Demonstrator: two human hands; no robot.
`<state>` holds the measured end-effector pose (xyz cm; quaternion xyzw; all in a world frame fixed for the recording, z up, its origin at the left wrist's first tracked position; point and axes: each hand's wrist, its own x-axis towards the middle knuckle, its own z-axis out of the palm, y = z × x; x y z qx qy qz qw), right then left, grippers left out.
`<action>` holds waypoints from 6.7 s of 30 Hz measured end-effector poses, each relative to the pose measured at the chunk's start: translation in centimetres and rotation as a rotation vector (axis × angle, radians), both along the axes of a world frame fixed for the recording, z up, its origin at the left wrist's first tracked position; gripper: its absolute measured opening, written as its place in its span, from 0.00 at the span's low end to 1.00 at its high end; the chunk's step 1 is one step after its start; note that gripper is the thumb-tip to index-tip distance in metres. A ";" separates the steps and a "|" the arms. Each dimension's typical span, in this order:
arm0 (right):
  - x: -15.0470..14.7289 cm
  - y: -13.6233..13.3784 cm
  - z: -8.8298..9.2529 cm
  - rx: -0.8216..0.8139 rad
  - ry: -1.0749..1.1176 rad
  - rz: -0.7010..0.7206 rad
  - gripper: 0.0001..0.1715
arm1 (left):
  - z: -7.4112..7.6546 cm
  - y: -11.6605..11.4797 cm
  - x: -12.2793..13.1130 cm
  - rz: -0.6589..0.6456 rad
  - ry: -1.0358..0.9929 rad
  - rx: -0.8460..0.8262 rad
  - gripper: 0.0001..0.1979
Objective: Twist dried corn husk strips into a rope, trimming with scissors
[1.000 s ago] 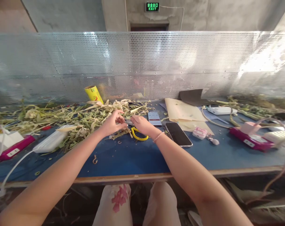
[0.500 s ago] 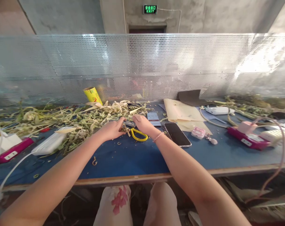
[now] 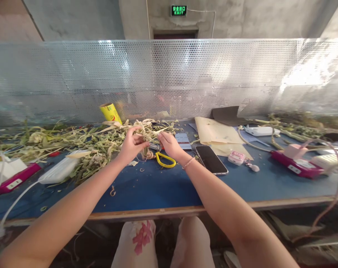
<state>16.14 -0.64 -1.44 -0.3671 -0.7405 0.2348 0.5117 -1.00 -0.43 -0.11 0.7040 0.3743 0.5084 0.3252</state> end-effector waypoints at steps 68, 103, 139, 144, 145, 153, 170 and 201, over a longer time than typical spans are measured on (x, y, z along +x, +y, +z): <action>-1.1 -0.8 0.6 -0.243 -0.125 0.109 0.17 | -0.6 -0.5 0.8 -0.059 -0.150 -0.052 0.21; -1.4 -1.8 1.1 -0.047 -0.311 0.074 0.11 | -0.3 -1.0 1.3 -0.024 -0.232 -0.038 0.20; -0.6 -1.2 1.0 0.157 -0.128 0.047 0.08 | -0.2 -0.2 0.9 -0.209 -0.484 -0.445 0.15; 0.0 -1.0 0.8 0.170 -0.191 0.165 0.13 | -0.1 -0.1 0.8 -0.219 -0.465 -0.468 0.17; 0.1 -0.9 0.7 0.175 -0.187 0.158 0.13 | -0.1 -0.1 0.7 -0.223 -0.461 -0.468 0.17; 0.1 -0.3 0.1 0.357 -0.176 0.058 0.11 | -0.1 -0.1 0.7 -0.251 -0.418 -0.471 0.18; -0.7 -1.3 0.5 0.299 -0.308 -0.070 0.08 | -0.1 -0.1 0.4 -0.219 -0.178 -0.277 0.18; -1.0 -0.9 0.3 0.088 -0.170 0.059 0.16 | -0.4 -0.5 1.2 -0.134 -0.288 -0.213 0.18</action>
